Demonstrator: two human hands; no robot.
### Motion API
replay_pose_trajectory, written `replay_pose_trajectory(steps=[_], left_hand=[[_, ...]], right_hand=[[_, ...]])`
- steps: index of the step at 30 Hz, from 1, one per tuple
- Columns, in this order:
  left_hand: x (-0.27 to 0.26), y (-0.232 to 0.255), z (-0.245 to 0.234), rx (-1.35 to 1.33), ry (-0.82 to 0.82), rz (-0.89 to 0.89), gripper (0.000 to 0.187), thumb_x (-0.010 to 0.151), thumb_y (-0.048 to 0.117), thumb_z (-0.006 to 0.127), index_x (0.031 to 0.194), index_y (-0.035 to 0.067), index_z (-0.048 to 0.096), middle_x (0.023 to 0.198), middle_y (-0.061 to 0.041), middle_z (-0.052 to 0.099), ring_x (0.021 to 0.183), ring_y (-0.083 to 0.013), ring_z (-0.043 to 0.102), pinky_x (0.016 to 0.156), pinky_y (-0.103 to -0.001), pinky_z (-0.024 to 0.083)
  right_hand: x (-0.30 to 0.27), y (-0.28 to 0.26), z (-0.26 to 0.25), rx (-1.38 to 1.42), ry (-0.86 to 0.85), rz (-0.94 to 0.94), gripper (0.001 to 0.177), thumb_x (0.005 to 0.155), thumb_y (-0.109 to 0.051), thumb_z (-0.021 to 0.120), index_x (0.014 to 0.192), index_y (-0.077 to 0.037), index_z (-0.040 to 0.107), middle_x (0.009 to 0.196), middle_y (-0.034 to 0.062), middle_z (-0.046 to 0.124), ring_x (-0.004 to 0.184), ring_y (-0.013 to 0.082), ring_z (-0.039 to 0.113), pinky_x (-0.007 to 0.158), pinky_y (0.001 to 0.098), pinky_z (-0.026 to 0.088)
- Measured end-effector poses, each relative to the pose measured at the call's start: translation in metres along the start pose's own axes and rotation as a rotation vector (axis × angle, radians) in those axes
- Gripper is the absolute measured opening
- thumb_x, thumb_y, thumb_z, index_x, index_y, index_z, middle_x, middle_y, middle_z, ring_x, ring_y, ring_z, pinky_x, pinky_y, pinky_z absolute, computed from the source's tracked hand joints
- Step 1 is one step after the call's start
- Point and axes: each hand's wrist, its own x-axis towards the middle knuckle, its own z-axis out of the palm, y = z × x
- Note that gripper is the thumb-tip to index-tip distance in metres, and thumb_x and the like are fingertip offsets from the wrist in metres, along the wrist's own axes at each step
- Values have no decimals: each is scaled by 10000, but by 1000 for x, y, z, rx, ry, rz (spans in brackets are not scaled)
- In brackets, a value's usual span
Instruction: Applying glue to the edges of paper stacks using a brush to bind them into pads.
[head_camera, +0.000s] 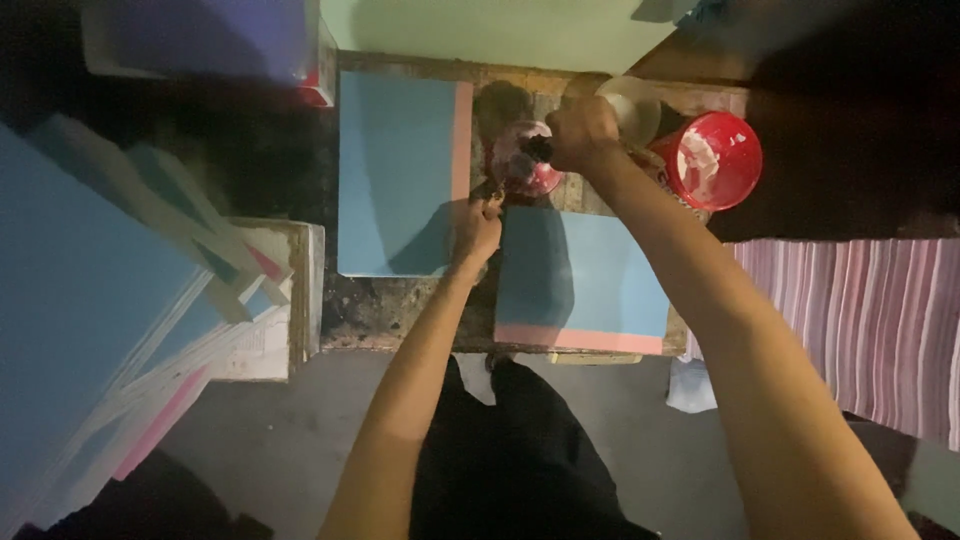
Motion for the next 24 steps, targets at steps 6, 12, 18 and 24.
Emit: replay_pose_trajectory(steps=[6, 12, 18, 24], left_hand=[[-14, 13, -12, 83, 165, 269, 263, 992, 41, 560, 738, -10, 606, 676, -104, 569, 533, -188, 598, 452, -304, 639], [0, -14, 0, 60, 78, 96, 284, 1029, 172, 462, 1029, 137, 744, 842, -71, 709, 586, -200, 640, 445, -315, 515], [50, -69, 33, -12, 64, 72, 292, 1076, 327, 398, 951, 183, 620, 773, -71, 547, 570, -257, 560, 465, -404, 428], [4, -23, 1, 126, 145, 245, 275, 1017, 157, 491, 959, 103, 754, 1017, -70, 772, 838, -245, 715, 720, -374, 573]], right_hand=[[61, 23, 100, -42, 879, -80, 130, 542, -150, 622, 485, -230, 536, 532, -44, 447, 478, 157, 488, 345, 281, 338], [0, 25, 1, 105, 109, 25, 168, 826, -301, 693, 804, -140, 734, 756, 78, 718, 668, 247, 713, 482, 359, 505], [73, 27, 94, -74, 265, -37, 541, 786, -303, 586, 1221, 16, 632, 959, 201, 682, 833, 368, 677, 689, 478, 556], [9, 25, 12, 59, 223, -2, 527, 945, -624, 668, 864, -106, 713, 770, 71, 680, 667, 218, 695, 480, 365, 528]])
